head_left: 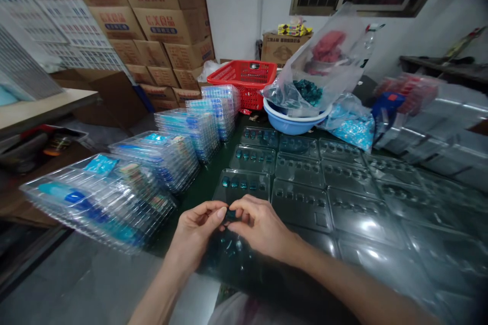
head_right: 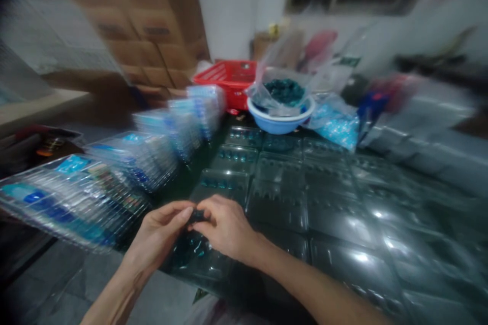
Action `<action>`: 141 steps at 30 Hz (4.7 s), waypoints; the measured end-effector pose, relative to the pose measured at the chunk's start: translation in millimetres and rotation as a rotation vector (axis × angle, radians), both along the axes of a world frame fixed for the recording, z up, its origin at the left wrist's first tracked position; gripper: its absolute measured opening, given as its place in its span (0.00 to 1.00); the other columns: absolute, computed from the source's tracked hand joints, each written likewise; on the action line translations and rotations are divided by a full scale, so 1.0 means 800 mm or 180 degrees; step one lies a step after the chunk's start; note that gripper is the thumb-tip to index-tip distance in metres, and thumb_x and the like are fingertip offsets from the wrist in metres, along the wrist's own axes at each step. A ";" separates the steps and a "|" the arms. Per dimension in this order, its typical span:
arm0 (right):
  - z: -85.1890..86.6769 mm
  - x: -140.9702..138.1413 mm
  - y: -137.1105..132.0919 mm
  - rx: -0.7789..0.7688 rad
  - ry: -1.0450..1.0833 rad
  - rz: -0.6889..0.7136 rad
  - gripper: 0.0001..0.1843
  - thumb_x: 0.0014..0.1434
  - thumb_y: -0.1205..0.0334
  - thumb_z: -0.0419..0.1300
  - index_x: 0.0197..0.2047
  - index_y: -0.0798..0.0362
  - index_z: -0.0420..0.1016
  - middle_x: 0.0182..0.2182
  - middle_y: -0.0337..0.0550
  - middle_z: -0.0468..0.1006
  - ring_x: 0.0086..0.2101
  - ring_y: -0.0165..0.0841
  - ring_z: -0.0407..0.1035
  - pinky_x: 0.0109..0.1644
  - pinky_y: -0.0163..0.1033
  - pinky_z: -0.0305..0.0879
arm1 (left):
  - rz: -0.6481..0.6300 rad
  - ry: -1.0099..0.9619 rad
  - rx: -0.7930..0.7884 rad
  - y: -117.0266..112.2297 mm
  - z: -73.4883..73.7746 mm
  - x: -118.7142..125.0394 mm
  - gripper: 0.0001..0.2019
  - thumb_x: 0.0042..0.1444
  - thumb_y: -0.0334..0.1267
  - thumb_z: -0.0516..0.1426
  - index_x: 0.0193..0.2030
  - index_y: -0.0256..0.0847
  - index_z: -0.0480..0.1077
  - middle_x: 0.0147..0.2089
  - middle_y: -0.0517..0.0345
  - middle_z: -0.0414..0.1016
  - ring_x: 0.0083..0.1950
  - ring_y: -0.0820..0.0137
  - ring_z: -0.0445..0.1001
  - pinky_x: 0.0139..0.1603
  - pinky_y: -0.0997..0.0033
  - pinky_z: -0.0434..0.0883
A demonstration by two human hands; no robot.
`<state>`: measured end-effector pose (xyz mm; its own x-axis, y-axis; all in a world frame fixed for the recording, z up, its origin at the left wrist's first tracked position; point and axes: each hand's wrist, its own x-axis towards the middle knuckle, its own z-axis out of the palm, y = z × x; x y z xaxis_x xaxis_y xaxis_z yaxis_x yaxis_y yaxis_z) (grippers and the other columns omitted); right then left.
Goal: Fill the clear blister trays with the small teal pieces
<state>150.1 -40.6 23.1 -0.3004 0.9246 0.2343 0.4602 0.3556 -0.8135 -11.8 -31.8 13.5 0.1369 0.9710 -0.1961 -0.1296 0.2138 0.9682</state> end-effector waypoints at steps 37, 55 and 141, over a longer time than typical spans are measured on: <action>-0.016 -0.013 -0.003 0.0226 0.0659 -0.0816 0.06 0.51 0.72 0.55 0.32 0.52 0.70 0.28 0.36 0.68 0.29 0.26 0.63 0.33 0.31 0.59 | 0.0602 0.1856 0.2428 -0.015 -0.001 0.024 0.06 0.47 0.28 0.58 0.33 0.41 0.71 0.35 0.57 0.68 0.36 0.70 0.69 0.33 0.73 0.66; -0.021 -0.019 -0.006 0.0529 0.0341 -0.0833 0.08 0.55 0.70 0.51 0.29 0.53 0.69 0.26 0.39 0.69 0.29 0.28 0.63 0.33 0.33 0.59 | 0.0776 0.1470 0.1998 -0.018 -0.004 0.029 0.03 0.47 0.31 0.59 0.30 0.40 0.69 0.34 0.58 0.67 0.35 0.71 0.68 0.34 0.74 0.65; -0.047 0.081 0.081 0.0433 -0.1609 -0.0786 0.08 0.52 0.60 0.59 0.35 0.54 0.73 0.31 0.42 0.71 0.33 0.32 0.64 0.36 0.36 0.57 | 0.0141 0.0570 0.0012 -0.008 0.007 0.006 0.10 0.49 0.40 0.58 0.37 0.38 0.70 0.27 0.62 0.66 0.23 0.80 0.58 0.21 0.80 0.55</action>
<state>214.5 24.3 -14.6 -0.1850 0.9531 0.2395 0.8624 0.2743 -0.4255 -6.7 -37.9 19.2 0.0571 0.9761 -0.2097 0.0358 0.2079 0.9775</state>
